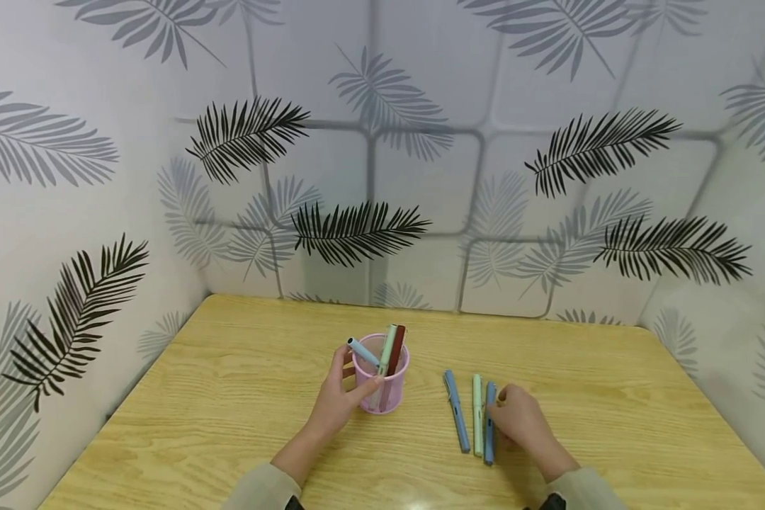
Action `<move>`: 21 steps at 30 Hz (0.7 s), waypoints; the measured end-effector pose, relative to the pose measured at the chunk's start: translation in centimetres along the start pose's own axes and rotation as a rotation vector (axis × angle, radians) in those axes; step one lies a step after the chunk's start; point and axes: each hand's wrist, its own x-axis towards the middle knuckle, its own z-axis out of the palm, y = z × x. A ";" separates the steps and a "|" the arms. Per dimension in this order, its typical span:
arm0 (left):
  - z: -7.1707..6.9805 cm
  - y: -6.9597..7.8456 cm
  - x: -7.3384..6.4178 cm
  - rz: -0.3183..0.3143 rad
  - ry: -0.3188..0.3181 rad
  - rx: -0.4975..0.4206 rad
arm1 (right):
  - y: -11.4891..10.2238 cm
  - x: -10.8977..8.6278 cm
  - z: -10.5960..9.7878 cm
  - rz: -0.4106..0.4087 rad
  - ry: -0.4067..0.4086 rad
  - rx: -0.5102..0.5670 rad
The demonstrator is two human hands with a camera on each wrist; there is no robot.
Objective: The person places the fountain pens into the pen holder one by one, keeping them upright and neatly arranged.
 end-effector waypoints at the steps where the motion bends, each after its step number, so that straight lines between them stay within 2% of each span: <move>1: 0.0 0.0 0.0 -0.002 -0.001 0.000 | -0.1 0.0 0.0 0.006 -0.002 0.001; 21: 0.0 0.0 0.0 0.011 0.003 0.008 | -0.2 0.5 0.1 0.085 -0.034 0.002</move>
